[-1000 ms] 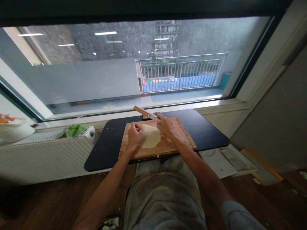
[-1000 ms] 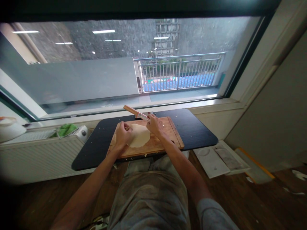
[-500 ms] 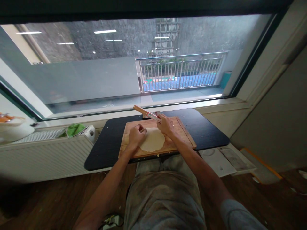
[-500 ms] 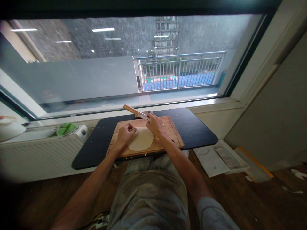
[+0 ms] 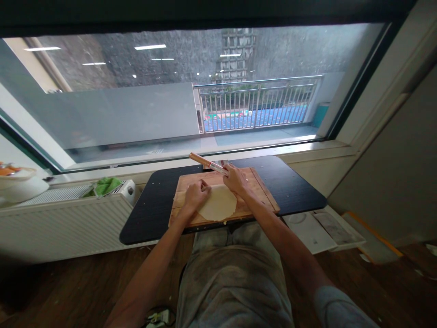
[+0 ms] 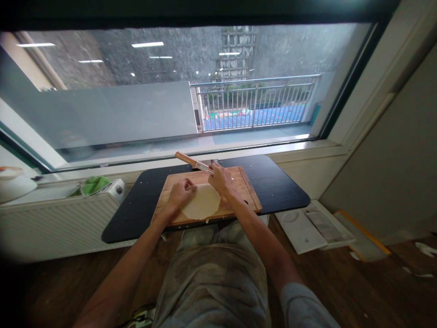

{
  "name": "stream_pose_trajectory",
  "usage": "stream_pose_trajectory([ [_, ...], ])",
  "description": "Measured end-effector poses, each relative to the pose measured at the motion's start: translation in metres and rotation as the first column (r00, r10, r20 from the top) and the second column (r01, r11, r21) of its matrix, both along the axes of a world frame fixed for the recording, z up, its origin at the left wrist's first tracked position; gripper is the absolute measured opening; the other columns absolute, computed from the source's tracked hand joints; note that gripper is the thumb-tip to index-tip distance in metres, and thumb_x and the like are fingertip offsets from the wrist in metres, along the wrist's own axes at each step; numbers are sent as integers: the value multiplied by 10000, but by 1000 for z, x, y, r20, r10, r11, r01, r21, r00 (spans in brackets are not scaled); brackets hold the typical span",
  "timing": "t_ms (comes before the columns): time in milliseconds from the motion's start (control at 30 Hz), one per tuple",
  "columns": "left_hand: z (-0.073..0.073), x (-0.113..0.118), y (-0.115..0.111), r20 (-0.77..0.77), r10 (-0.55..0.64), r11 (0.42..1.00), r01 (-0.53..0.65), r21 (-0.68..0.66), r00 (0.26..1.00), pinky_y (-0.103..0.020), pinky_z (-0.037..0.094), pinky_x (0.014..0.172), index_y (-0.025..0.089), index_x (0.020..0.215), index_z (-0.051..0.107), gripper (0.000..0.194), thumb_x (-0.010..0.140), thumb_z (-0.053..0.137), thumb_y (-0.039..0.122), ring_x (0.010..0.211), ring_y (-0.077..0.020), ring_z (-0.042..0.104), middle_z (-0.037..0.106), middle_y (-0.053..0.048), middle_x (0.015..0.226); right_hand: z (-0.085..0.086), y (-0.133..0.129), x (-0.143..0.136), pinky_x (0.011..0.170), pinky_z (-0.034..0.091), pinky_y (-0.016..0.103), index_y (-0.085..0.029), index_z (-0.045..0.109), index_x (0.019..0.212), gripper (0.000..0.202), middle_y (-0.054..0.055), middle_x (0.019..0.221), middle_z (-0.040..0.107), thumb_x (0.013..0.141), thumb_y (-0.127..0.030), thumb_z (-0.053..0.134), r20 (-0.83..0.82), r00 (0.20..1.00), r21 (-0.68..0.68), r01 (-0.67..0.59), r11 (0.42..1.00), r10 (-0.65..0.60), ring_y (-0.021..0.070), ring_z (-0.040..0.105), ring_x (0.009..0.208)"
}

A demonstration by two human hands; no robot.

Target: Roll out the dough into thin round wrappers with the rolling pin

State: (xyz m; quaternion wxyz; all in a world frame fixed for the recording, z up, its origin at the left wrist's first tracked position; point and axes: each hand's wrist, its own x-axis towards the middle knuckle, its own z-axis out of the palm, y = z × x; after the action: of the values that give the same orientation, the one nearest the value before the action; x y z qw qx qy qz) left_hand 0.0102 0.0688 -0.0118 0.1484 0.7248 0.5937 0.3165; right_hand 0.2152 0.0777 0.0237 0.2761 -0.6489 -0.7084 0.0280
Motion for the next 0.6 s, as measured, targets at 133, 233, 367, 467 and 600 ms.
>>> stream_pose_trajectory([
  [133, -1, 0, 2, 57, 30, 998, -34, 61, 998, -331, 512, 812, 221, 914, 663, 77, 942, 625, 281, 883, -248, 723, 775, -93, 918, -1, 1, 0, 912, 519, 322, -269, 698, 1361, 441, 91, 1306, 771, 957, -161, 558, -2, 1000, 13, -9, 1000, 9, 272, 734, 1119],
  [233, -2, -1, 4, 133, 84, 990, -98, 106, 988, -328, 509, 804, 228, 944, 625, 54, 962, 578, 248, 873, -241, 711, 745, -78, 903, -3, 2, 0, 889, 526, 320, -262, 708, 1335, 422, 90, 1302, 774, 952, -160, 563, -2, 1000, 12, -23, 1000, 23, 271, 739, 1103],
  [367, -2, -3, 4, 169, 115, 985, -134, 107, 979, -327, 503, 763, 217, 987, 610, 79, 910, 598, 206, 816, -231, 680, 706, -58, 878, -6, 6, 0, 905, 528, 309, -253, 709, 1311, 400, 81, 1304, 779, 947, -157, 573, -16, 1000, 28, -25, 999, 25, 259, 738, 1124],
  [467, -4, -2, 4, 170, 103, 986, -123, 115, 980, -327, 524, 794, 195, 1092, 628, 269, 825, 657, 176, 858, -231, 693, 725, -65, 952, -9, 8, 1, 947, 526, 308, -250, 695, 1349, 424, 81, 1346, 769, 962, -148, 554, -35, 999, 41, -34, 999, 36, 247, 732, 1158],
  [600, -5, -2, 4, 179, 26, 995, -44, 94, 984, -343, 560, 924, 193, 1251, 665, 452, 801, 652, 154, 1007, -256, 740, 785, -98, 1121, -9, 7, 1, 952, 536, 331, -254, 699, 1356, 440, 92, 1352, 763, 944, -156, 577, -36, 999, 34, -31, 999, 32, 266, 736, 1138],
])
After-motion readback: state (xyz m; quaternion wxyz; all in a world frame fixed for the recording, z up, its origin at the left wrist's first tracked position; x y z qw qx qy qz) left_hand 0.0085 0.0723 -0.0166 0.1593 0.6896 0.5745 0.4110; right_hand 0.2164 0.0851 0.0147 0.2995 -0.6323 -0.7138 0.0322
